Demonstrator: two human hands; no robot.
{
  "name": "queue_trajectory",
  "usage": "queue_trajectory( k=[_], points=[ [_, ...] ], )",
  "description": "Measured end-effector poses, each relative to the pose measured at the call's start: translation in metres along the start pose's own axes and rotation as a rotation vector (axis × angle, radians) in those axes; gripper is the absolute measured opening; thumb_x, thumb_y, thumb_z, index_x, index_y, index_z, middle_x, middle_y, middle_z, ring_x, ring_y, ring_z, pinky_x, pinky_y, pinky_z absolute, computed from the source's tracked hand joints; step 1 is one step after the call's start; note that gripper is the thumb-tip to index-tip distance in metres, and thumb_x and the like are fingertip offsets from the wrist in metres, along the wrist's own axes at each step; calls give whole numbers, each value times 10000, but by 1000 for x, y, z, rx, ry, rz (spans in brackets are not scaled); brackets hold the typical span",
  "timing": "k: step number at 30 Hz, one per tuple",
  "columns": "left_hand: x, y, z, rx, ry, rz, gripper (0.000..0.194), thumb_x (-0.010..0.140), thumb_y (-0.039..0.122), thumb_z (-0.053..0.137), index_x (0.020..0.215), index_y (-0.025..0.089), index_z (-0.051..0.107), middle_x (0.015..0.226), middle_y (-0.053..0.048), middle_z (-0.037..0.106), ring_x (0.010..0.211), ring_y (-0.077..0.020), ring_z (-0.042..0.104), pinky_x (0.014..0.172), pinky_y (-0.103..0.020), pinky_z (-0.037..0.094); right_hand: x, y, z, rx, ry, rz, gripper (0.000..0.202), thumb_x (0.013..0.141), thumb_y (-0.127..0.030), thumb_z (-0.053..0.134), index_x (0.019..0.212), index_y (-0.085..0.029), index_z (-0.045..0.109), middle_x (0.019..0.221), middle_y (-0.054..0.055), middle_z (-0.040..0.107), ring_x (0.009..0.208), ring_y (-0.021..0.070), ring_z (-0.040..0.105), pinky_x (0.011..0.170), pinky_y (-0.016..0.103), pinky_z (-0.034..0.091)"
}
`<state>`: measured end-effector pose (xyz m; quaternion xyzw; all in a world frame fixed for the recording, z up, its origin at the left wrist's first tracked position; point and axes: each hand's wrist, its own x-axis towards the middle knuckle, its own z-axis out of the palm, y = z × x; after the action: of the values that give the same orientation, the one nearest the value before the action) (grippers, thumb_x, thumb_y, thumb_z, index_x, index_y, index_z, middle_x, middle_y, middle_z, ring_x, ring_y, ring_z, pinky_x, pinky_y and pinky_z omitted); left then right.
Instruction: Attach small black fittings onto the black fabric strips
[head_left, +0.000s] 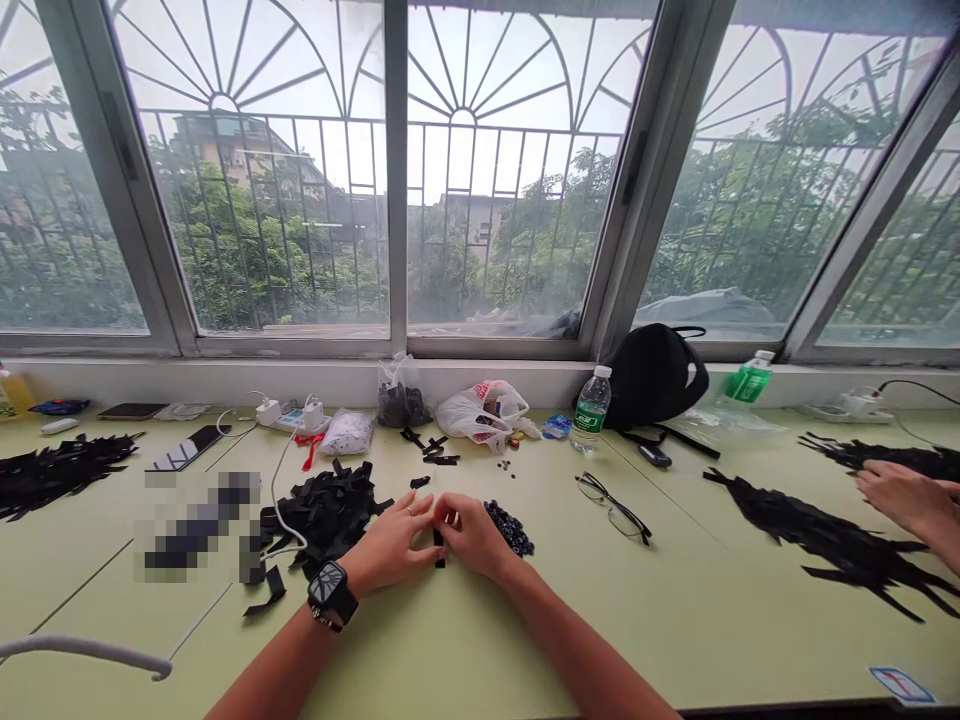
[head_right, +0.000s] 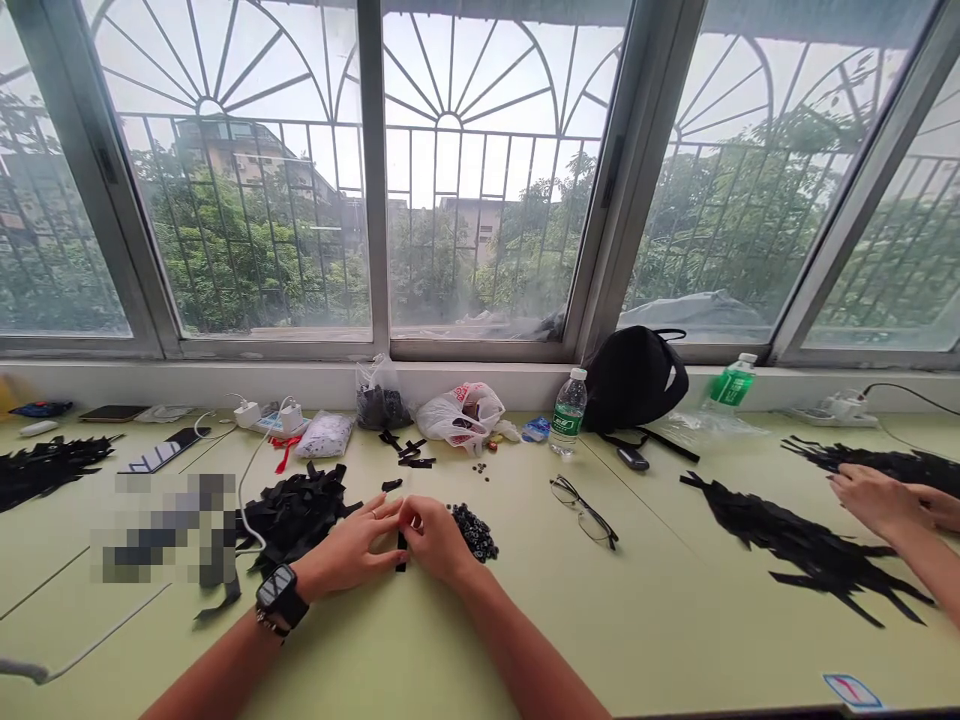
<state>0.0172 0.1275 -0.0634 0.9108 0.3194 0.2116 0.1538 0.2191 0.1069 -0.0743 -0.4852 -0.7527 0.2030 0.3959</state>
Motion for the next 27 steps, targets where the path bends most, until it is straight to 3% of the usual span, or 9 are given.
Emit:
queue_trajectory(
  k=[5,14,27],
  points=[
    [0,-1,2,-36,-37,-32,631,892,520,708,1483,412,516,1607,9,436,1514,-354,321,1233,-543,333,1,2,3,-33,20,50,115,799,-94,580,773,-186,643,789,8,688,750,157,594,676,234,428],
    [2,-4,4,-46,-77,-66,733,891,597,675,1549,395,424,1632,-13,394,1531,-379,270,1237,-554,300,5,3,1,-122,67,173,81,782,-151,660,813,-205,711,942,30,720,1037,248,565,938,342,414],
    [2,1,-1,-87,-59,-44,756,896,603,667,1566,370,405,1642,5,373,1519,-395,282,1209,-538,337,26,-3,-11,-277,-131,284,107,748,-178,726,847,-217,736,1000,42,667,1085,250,514,933,309,363]
  ],
)
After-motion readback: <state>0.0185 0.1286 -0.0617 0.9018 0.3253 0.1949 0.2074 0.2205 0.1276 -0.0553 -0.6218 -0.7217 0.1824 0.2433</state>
